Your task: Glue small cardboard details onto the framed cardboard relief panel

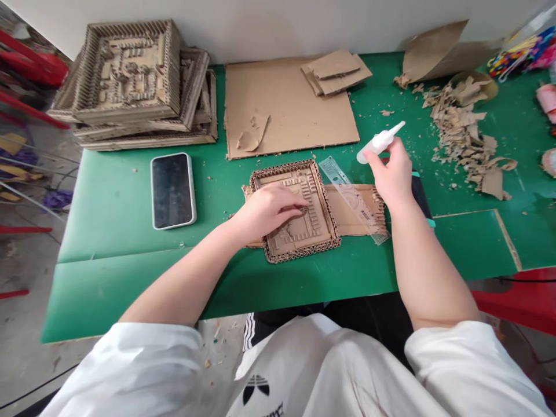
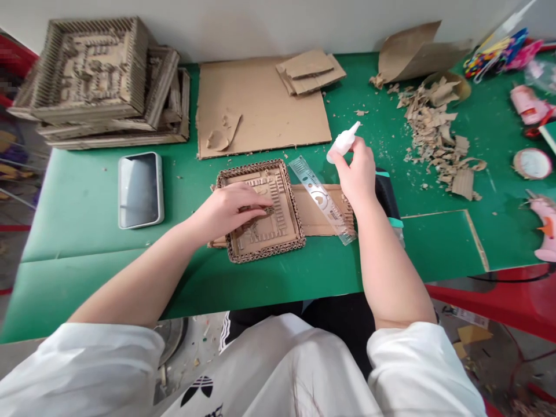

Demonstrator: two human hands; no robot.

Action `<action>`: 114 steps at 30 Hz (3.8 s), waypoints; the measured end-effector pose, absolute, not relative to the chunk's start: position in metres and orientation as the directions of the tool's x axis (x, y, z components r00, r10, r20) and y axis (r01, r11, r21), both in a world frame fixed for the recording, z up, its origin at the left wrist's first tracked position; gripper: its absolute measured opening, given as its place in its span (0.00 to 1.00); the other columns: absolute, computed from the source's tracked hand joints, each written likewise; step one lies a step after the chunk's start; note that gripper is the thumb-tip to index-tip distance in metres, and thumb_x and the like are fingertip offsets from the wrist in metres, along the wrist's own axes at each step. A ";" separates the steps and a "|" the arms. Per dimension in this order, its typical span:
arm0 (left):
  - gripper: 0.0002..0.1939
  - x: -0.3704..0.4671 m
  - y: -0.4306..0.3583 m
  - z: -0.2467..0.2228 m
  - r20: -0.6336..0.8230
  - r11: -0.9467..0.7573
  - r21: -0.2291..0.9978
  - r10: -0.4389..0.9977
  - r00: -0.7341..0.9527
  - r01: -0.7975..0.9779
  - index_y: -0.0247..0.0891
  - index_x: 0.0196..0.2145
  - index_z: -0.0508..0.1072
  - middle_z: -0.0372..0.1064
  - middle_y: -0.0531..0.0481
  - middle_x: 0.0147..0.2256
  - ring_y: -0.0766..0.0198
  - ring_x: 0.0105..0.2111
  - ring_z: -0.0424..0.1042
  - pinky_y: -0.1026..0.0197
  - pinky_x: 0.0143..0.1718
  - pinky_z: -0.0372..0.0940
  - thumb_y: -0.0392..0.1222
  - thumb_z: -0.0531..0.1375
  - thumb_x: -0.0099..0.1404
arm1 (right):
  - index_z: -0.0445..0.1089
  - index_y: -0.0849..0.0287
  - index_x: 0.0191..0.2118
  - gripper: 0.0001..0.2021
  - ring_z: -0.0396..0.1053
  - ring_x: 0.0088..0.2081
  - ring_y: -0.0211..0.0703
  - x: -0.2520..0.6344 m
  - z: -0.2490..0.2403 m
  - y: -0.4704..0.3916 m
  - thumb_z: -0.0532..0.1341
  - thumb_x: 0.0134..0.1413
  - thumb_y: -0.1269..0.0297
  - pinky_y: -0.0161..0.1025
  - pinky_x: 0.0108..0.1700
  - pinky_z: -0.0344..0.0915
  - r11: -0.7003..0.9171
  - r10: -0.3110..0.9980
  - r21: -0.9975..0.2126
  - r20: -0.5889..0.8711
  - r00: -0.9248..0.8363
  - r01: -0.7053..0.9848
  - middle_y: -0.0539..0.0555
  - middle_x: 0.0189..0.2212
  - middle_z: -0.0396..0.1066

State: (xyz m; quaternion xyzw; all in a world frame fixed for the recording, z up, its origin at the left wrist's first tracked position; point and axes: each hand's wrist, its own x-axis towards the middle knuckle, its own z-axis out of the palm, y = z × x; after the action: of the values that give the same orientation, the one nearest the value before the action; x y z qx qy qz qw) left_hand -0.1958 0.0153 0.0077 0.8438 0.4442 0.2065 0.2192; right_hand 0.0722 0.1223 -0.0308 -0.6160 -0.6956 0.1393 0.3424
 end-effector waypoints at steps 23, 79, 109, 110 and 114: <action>0.13 -0.205 0.020 0.005 0.152 -0.594 0.393 0.795 0.587 0.702 0.38 0.44 0.76 0.72 0.45 0.36 0.60 0.37 0.68 0.54 0.43 0.65 0.43 0.58 0.64 | 0.64 0.53 0.47 0.18 0.68 0.46 0.52 0.072 -0.031 0.121 0.59 0.53 0.52 0.53 0.46 0.68 0.236 0.945 -0.553 0.322 -0.057 0.799 0.57 0.44 0.71; 0.09 -0.204 0.022 0.002 0.188 -0.583 0.410 0.806 0.561 0.701 0.37 0.39 0.76 0.74 0.47 0.35 0.59 0.38 0.70 0.55 0.44 0.65 0.41 0.58 0.64 | 0.71 0.56 0.29 0.20 0.69 0.24 0.37 0.025 0.010 0.047 0.64 0.44 0.43 0.33 0.20 0.61 0.347 0.928 -0.904 0.292 -0.232 0.248 0.50 0.23 0.73; 0.10 -0.204 0.022 0.010 0.152 -0.495 0.498 0.858 0.490 0.712 0.39 0.40 0.75 0.73 0.49 0.32 0.61 0.36 0.70 0.56 0.43 0.64 0.40 0.56 0.65 | 0.70 0.56 0.27 0.16 0.68 0.22 0.35 0.012 0.007 0.038 0.61 0.52 0.48 0.34 0.25 0.61 0.677 0.735 -0.515 0.504 -0.453 0.525 0.48 0.21 0.73; 0.10 -0.204 0.022 0.010 0.148 -0.493 0.495 0.859 0.490 0.716 0.39 0.40 0.75 0.73 0.49 0.32 0.61 0.36 0.70 0.56 0.43 0.64 0.40 0.56 0.64 | 0.70 0.56 0.27 0.16 0.68 0.22 0.35 0.011 0.008 0.037 0.61 0.52 0.48 0.34 0.25 0.61 0.683 0.730 -0.511 0.509 -0.456 0.523 0.48 0.21 0.73; 0.09 -0.204 0.021 0.008 0.140 -0.494 0.496 0.857 0.496 0.714 0.38 0.40 0.75 0.74 0.49 0.34 0.60 0.37 0.71 0.56 0.44 0.64 0.39 0.56 0.64 | 0.68 0.57 0.24 0.16 0.68 0.21 0.36 0.007 0.011 0.037 0.62 0.52 0.49 0.34 0.25 0.61 0.717 0.696 -0.488 0.538 -0.476 0.497 0.49 0.19 0.72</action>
State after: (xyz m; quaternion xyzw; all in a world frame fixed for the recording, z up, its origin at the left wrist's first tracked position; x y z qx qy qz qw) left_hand -0.2038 0.0214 0.0075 0.8436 0.4658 0.1879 0.1900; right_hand 0.0071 0.0372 0.0109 -0.3513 -0.8488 0.1336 0.3719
